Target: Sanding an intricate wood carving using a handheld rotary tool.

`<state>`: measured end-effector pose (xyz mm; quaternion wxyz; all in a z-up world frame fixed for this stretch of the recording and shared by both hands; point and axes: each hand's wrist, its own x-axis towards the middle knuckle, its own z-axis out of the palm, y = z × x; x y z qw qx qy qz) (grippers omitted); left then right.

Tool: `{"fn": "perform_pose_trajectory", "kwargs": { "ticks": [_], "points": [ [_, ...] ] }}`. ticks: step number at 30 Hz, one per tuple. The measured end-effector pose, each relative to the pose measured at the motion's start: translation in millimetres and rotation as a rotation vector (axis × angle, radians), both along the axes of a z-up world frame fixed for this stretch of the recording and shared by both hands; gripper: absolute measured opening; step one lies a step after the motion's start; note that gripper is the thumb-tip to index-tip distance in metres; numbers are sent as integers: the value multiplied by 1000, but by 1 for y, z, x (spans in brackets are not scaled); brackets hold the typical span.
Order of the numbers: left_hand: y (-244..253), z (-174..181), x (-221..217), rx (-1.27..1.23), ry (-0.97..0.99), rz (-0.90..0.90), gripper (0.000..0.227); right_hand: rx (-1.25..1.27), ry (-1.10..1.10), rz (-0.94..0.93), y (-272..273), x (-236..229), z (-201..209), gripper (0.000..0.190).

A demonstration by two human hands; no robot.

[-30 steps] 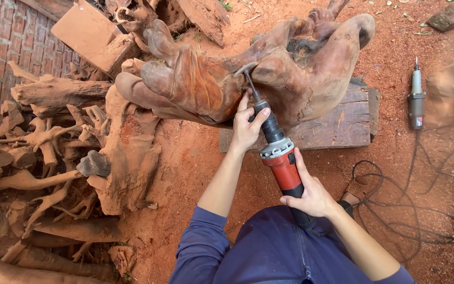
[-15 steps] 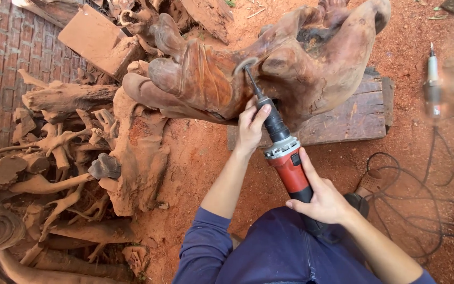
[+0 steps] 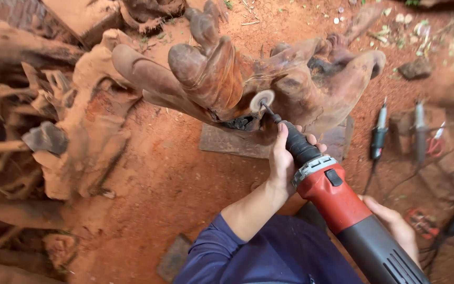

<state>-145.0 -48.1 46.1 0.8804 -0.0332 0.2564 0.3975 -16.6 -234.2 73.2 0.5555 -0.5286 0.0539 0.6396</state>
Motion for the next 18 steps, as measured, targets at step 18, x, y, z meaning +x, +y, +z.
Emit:
{"fn": "perform_pose_trajectory", "kwargs": {
  "ticks": [18],
  "points": [
    [45,22,-51,94,78,-225,29,1158,-1773,200,54,-77,21,72]
  ]
}}
